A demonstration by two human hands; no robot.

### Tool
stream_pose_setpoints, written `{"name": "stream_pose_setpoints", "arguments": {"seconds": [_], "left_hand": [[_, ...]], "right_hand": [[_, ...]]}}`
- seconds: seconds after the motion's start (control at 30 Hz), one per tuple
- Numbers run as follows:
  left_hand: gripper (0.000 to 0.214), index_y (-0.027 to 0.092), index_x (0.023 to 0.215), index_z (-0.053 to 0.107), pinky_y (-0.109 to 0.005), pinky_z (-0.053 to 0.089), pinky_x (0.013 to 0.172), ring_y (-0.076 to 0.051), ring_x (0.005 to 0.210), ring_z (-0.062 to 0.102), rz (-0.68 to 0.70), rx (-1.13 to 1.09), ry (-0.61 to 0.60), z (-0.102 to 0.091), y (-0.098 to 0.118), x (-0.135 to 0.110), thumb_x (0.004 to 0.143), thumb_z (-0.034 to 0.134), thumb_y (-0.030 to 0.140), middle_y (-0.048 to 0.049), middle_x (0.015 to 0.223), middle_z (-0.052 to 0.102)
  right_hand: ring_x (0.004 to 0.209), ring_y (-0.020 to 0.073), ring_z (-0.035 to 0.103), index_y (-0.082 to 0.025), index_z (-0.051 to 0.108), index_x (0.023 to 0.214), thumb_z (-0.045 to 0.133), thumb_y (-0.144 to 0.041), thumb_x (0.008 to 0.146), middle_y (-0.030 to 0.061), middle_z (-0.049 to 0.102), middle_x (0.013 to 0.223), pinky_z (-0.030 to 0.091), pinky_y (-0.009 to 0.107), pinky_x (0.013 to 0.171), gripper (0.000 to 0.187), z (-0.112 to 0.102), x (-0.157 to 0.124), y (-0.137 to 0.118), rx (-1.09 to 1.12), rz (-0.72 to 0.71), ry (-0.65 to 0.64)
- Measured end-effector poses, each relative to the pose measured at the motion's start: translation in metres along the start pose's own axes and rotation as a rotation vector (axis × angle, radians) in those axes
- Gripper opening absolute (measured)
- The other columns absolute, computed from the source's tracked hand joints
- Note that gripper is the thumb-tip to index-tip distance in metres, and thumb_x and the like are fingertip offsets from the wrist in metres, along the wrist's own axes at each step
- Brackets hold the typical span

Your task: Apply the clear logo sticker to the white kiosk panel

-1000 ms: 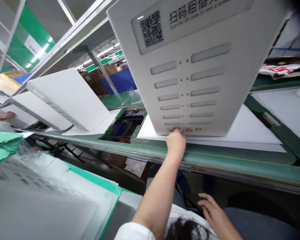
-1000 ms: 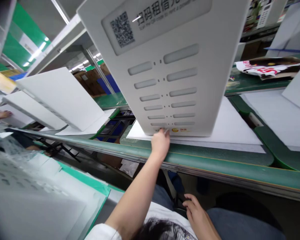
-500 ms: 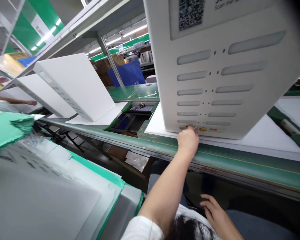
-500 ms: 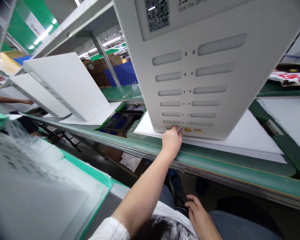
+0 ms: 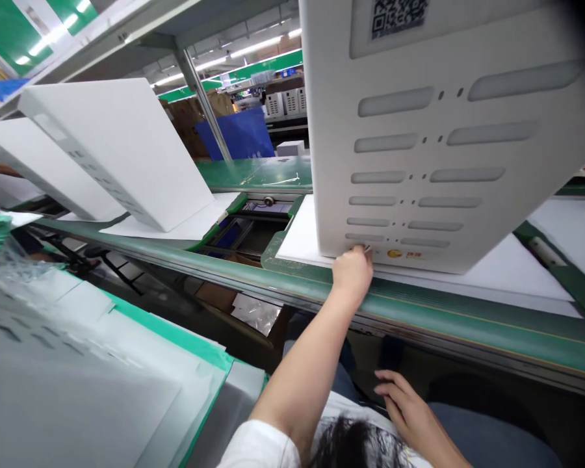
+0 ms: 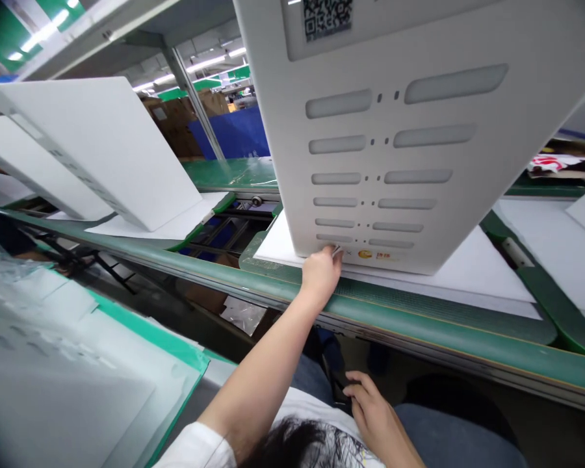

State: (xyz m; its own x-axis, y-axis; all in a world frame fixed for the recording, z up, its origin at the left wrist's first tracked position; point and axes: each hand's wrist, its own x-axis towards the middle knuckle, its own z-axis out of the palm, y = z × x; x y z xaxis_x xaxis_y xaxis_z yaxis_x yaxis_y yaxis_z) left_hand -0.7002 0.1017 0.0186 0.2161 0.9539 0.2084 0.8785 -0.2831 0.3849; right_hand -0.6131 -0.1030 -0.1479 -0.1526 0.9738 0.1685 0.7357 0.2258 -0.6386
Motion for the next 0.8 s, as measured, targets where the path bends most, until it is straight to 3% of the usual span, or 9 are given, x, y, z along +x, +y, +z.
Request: {"name": "stream_pose_setpoints", "arguments": {"seconds": [0.1,0.17,0.23,0.3,0.43,0.53,0.63,0.8], "left_hand": [[0.026,0.018,0.095,0.060,-0.030,0.046,0.067,-0.025,0.077,0.064,-0.048,-0.021,0.017,-0.005,-0.009,0.001,0.089,0.041,0.035,-0.0088,0.080,0.066],[0.027,0.016,0.094,0.060,-0.031,0.046,0.066,-0.026,0.076,0.064,-0.112,-0.019,0.040,-0.013,-0.024,0.000,0.090,0.039,0.033,-0.0107,0.078,0.066],[0.026,0.016,0.093,0.058,-0.031,0.046,0.068,-0.025,0.077,0.063,-0.157,-0.039,0.085,-0.021,-0.041,-0.001,0.091,0.038,0.032,-0.0106,0.078,0.065],[0.023,0.017,0.093,0.055,-0.029,0.046,0.071,-0.023,0.079,0.063,-0.179,-0.174,0.166,-0.025,-0.056,-0.004,0.091,0.038,0.033,-0.0084,0.080,0.065],[0.013,0.020,0.101,0.039,-0.023,0.046,0.077,-0.014,0.090,0.061,-0.267,-0.730,0.309,-0.022,-0.071,-0.010,0.089,0.039,0.026,-0.0064,0.100,0.062],[0.019,0.022,0.099,0.027,-0.023,0.047,0.081,-0.012,0.100,0.058,-0.269,-1.143,0.332,-0.020,-0.071,-0.011,0.085,0.040,0.019,-0.0081,0.117,0.052],[0.028,0.022,0.093,0.024,-0.027,0.046,0.083,-0.011,0.093,0.060,-0.237,-1.420,0.337,-0.019,-0.070,-0.009,0.077,0.046,0.014,-0.0047,0.107,0.053],[0.042,0.022,0.096,0.028,-0.018,0.041,0.073,-0.005,0.072,0.049,-0.283,-1.528,0.315,-0.014,-0.067,-0.003,0.067,0.058,0.012,0.0034,0.085,0.046]], "right_hand": [[0.094,0.0097,0.059,-0.018,0.058,0.092,0.037,-0.012,0.085,0.0088,0.059,0.103,0.051,0.018,0.079,0.023,-0.032,0.023,-0.032,-0.044,-0.206,0.117],[0.097,0.0103,0.057,-0.017,0.055,0.097,0.042,-0.008,0.082,0.0080,0.058,0.101,0.050,0.020,0.082,0.022,-0.057,0.047,-0.048,-0.073,-0.378,0.316],[0.099,0.0128,0.055,-0.015,0.055,0.098,0.046,-0.007,0.081,0.0087,0.058,0.100,0.048,0.025,0.088,0.022,-0.078,0.079,-0.058,-0.167,-0.469,0.468],[0.105,0.0176,0.052,-0.013,0.057,0.097,0.045,-0.010,0.083,0.0103,0.057,0.109,0.046,0.033,0.091,0.019,-0.090,0.114,-0.062,-0.372,-0.454,0.501],[0.113,0.0235,0.047,-0.008,0.058,0.104,0.039,-0.022,0.087,0.0123,0.048,0.129,0.046,0.036,0.085,0.029,-0.091,0.173,-0.067,-0.784,-0.400,0.441],[0.115,0.0233,0.046,-0.006,0.057,0.108,0.037,-0.024,0.087,0.0121,0.046,0.131,0.045,0.034,0.083,0.034,-0.085,0.191,-0.072,-0.899,-0.390,0.420],[0.114,0.0237,0.046,-0.005,0.058,0.108,0.039,-0.023,0.085,0.0134,0.048,0.129,0.043,0.035,0.085,0.035,-0.083,0.193,-0.076,-0.917,-0.355,0.438],[0.113,0.0228,0.046,-0.004,0.061,0.107,0.046,-0.025,0.082,0.0136,0.049,0.127,0.038,0.033,0.088,0.035,-0.082,0.191,-0.079,-0.921,-0.309,0.449]]}}
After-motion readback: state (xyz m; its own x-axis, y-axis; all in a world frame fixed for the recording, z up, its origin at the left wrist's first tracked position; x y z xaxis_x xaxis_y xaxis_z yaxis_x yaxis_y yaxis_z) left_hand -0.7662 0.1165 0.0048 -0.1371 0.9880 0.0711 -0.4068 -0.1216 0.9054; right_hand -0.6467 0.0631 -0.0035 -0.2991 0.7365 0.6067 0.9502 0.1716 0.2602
